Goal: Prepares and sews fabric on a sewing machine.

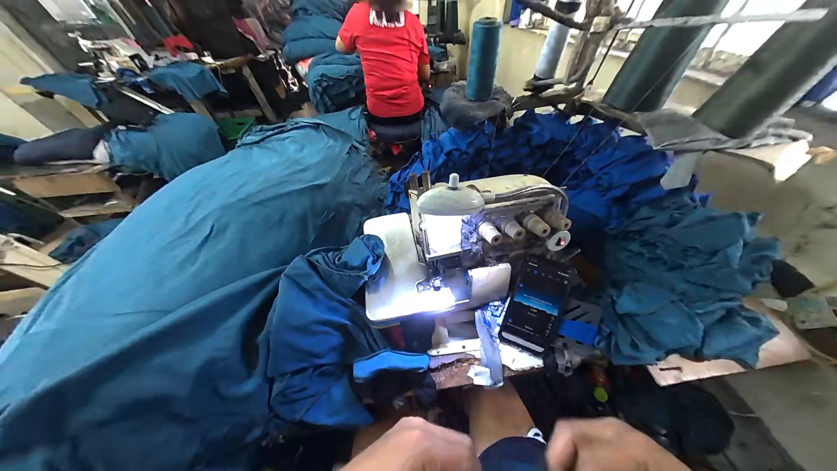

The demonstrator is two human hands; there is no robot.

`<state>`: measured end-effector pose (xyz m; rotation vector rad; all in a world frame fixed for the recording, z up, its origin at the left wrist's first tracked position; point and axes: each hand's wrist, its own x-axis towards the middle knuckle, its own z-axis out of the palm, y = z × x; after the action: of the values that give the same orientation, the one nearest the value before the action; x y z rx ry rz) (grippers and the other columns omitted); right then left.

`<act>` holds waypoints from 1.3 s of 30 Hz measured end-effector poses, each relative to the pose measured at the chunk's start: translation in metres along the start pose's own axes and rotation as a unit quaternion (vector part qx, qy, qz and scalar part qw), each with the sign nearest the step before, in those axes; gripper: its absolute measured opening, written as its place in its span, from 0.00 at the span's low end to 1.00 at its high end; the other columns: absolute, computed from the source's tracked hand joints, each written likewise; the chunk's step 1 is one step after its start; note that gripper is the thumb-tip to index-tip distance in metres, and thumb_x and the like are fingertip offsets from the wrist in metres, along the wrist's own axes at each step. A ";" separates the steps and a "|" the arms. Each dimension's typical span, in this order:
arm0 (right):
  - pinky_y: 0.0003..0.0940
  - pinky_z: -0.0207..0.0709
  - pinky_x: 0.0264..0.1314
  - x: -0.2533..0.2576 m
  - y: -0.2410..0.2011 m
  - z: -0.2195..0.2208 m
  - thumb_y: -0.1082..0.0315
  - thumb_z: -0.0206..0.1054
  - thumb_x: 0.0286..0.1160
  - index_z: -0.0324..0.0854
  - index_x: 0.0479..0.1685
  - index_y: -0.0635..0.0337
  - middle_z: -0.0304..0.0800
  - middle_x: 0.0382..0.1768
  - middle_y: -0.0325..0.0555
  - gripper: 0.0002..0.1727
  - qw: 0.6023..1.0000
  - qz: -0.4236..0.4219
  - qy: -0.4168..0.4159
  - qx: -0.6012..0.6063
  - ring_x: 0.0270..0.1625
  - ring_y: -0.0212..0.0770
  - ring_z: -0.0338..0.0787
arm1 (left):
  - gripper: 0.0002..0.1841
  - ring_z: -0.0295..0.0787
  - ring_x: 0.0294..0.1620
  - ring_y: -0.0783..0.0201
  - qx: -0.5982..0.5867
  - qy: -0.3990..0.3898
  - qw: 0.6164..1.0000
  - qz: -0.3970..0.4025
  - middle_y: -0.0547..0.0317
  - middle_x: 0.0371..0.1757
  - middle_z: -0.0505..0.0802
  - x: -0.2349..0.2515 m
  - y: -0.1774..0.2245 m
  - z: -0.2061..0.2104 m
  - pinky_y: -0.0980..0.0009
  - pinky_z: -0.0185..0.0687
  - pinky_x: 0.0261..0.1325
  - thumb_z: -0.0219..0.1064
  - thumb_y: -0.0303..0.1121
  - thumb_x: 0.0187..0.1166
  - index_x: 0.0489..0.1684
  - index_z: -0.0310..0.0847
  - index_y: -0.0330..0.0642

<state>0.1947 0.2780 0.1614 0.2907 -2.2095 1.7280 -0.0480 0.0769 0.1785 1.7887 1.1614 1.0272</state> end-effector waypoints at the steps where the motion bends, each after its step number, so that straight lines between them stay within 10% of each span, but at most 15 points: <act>1: 0.32 0.85 0.64 0.000 0.008 -0.003 0.49 0.71 0.80 0.86 0.34 0.59 0.92 0.53 0.44 0.20 0.996 0.017 0.047 -0.078 0.61 0.34 0.89 | 0.13 0.87 0.36 0.62 0.016 0.037 0.999 -0.004 0.48 0.35 0.90 0.006 -0.004 0.005 0.65 0.83 0.43 0.68 0.35 0.84 0.39 0.86 0.30; 5: 0.36 0.90 0.41 0.010 0.053 -0.016 0.42 0.58 0.87 0.86 0.39 0.53 0.86 0.72 0.44 0.24 0.872 0.065 0.213 -0.435 0.49 0.35 0.95 | 0.12 0.85 0.33 0.70 0.060 0.212 0.973 -0.061 0.57 0.34 0.90 0.038 -0.039 0.032 0.72 0.84 0.40 0.67 0.38 0.84 0.41 0.88 0.36; 10: 0.45 0.85 0.22 0.020 0.064 -0.018 0.52 0.58 0.84 0.84 0.38 0.56 0.78 0.82 0.48 0.18 0.803 0.138 0.211 -0.539 0.27 0.45 0.94 | 0.13 0.87 0.35 0.72 0.006 0.254 0.957 -0.136 0.58 0.38 0.92 0.063 -0.047 0.053 0.73 0.85 0.43 0.67 0.39 0.83 0.45 0.89 0.37; 19: 0.39 0.86 0.25 0.009 0.061 -0.019 0.48 0.55 0.88 0.83 0.38 0.55 0.78 0.82 0.45 0.22 0.844 0.116 0.203 -0.483 0.33 0.38 0.95 | 0.13 0.86 0.34 0.73 -0.025 0.248 0.959 -0.132 0.57 0.39 0.92 0.057 -0.051 0.056 0.76 0.85 0.41 0.67 0.38 0.83 0.44 0.89 0.36; 26: 0.38 0.90 0.45 0.003 0.071 -0.026 0.47 0.58 0.84 0.85 0.36 0.55 0.80 0.79 0.45 0.22 0.876 0.150 0.208 -0.409 0.51 0.36 0.94 | 0.12 0.86 0.32 0.74 -0.058 0.235 0.960 -0.139 0.58 0.39 0.91 0.052 -0.052 0.055 0.76 0.84 0.40 0.68 0.38 0.82 0.45 0.89 0.36; 29: 0.33 0.88 0.61 -0.004 0.057 -0.018 0.49 0.65 0.84 0.87 0.39 0.52 0.84 0.75 0.44 0.17 0.953 0.046 0.228 -0.193 0.68 0.38 0.89 | 0.10 0.86 0.29 0.74 -0.124 0.216 0.964 -0.094 0.60 0.35 0.92 0.041 -0.047 0.047 0.76 0.85 0.34 0.70 0.36 0.81 0.44 0.88 0.36; 33: 0.25 0.82 0.64 -0.003 0.032 0.002 0.51 0.68 0.82 0.92 0.51 0.43 0.94 0.52 0.27 0.12 0.987 -0.025 0.112 0.115 0.57 0.24 0.89 | 0.09 0.86 0.32 0.76 -0.184 0.154 0.970 -0.037 0.61 0.37 0.92 0.021 -0.039 0.021 0.78 0.84 0.37 0.69 0.33 0.82 0.45 0.88 0.35; 39: 0.29 0.80 0.58 0.015 0.017 0.004 0.57 0.70 0.82 0.85 0.39 0.59 0.91 0.41 0.40 0.13 0.996 -0.049 -0.001 0.078 0.51 0.31 0.88 | 0.14 0.81 0.38 0.73 -0.129 0.015 0.990 0.063 0.54 0.39 0.88 0.000 -0.014 -0.019 0.77 0.78 0.43 0.69 0.37 0.83 0.41 0.83 0.31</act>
<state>0.1748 0.2791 0.1506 0.4315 -2.0287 1.8491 -0.0699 0.0844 0.1738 1.6603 0.8955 1.2227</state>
